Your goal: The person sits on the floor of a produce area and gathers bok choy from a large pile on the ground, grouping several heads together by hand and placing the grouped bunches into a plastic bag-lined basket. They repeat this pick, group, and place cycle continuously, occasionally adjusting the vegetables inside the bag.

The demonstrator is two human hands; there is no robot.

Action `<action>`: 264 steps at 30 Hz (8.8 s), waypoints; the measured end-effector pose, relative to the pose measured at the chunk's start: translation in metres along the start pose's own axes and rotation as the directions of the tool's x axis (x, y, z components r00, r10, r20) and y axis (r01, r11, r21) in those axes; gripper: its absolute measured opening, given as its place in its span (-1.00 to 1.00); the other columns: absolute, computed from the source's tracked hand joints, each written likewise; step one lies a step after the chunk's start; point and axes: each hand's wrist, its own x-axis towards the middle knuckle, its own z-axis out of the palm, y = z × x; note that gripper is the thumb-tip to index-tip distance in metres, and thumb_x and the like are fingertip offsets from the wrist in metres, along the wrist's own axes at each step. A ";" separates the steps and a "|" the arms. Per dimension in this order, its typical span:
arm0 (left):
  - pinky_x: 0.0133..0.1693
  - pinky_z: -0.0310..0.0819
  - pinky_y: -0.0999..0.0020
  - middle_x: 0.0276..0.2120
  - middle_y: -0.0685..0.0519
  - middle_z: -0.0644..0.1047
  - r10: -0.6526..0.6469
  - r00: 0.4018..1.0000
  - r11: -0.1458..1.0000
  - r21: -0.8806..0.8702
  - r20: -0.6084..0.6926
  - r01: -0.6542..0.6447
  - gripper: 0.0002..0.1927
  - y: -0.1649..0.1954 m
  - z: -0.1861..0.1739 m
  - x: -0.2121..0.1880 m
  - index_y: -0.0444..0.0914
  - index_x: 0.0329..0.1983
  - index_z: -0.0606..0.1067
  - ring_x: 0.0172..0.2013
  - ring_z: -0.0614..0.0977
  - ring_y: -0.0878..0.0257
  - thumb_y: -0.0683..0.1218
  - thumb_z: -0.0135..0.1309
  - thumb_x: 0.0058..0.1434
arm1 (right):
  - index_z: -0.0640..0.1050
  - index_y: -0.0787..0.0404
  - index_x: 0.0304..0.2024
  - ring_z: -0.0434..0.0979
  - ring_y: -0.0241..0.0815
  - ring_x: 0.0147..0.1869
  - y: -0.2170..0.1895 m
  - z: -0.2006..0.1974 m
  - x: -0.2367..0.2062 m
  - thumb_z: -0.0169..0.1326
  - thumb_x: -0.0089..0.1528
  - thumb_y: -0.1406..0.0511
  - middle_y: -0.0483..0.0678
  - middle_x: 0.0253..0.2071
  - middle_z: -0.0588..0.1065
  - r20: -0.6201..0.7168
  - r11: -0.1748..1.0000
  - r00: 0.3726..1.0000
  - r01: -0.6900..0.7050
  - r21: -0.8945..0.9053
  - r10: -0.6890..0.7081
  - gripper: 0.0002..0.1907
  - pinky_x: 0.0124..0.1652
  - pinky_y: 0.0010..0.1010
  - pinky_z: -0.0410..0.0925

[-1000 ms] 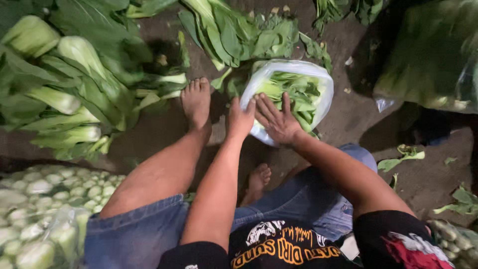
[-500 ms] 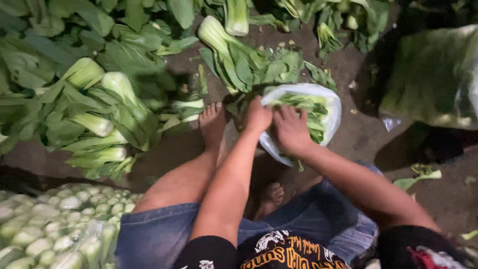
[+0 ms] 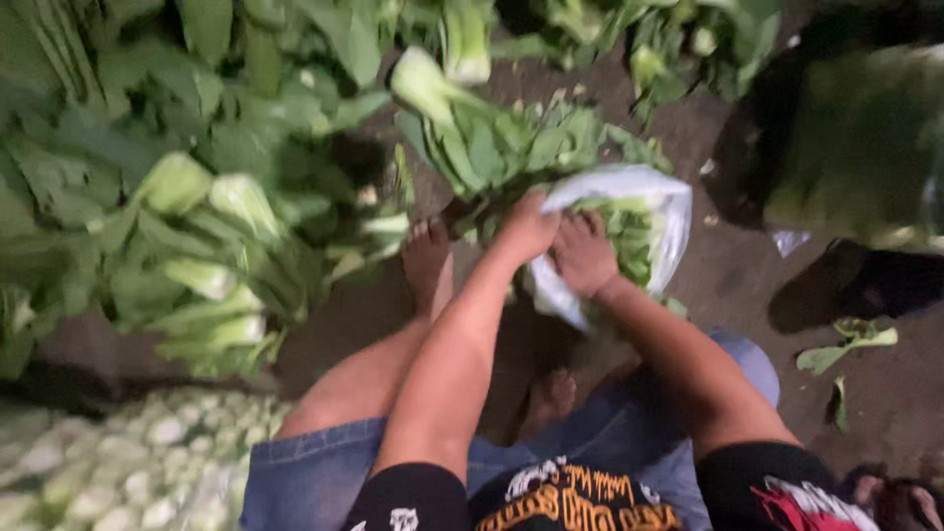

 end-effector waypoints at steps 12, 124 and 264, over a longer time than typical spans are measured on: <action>-0.01 0.47 -0.01 0.04 -0.20 0.56 0.297 0.923 0.816 0.438 0.243 -0.378 -0.52 0.058 -0.203 0.089 -0.25 0.17 0.46 -0.03 0.59 -0.19 0.06 0.10 0.25 | 0.37 0.29 0.21 0.35 0.30 0.24 0.090 -0.170 0.130 0.30 0.26 0.29 0.27 0.22 0.34 -0.612 0.970 0.754 -0.224 0.099 0.237 -0.45 0.16 0.05 0.32; -0.13 0.41 -0.20 -0.24 -0.28 0.59 -0.124 0.992 0.974 0.188 -0.033 0.128 -0.71 0.010 -0.029 -0.009 -0.15 0.09 0.44 -0.16 0.59 -0.31 -0.13 -0.05 0.30 | 0.48 0.34 0.07 0.58 0.24 0.02 0.035 -0.110 0.070 0.33 0.03 0.01 0.28 -0.06 0.55 0.565 0.953 0.825 -0.195 0.231 0.032 -0.27 0.00 -0.02 0.41; 0.10 0.46 0.26 -0.01 -0.05 0.61 -0.151 0.935 0.897 -0.352 0.320 0.265 -0.49 -0.057 -0.187 -0.031 -0.36 0.19 0.46 0.02 0.60 0.21 -0.05 0.16 0.22 | 0.44 0.27 0.15 0.32 0.36 0.29 0.154 -0.111 0.165 0.29 0.16 0.21 0.29 0.21 0.35 -0.374 0.797 0.706 -0.562 0.223 0.602 -0.43 0.18 0.06 0.31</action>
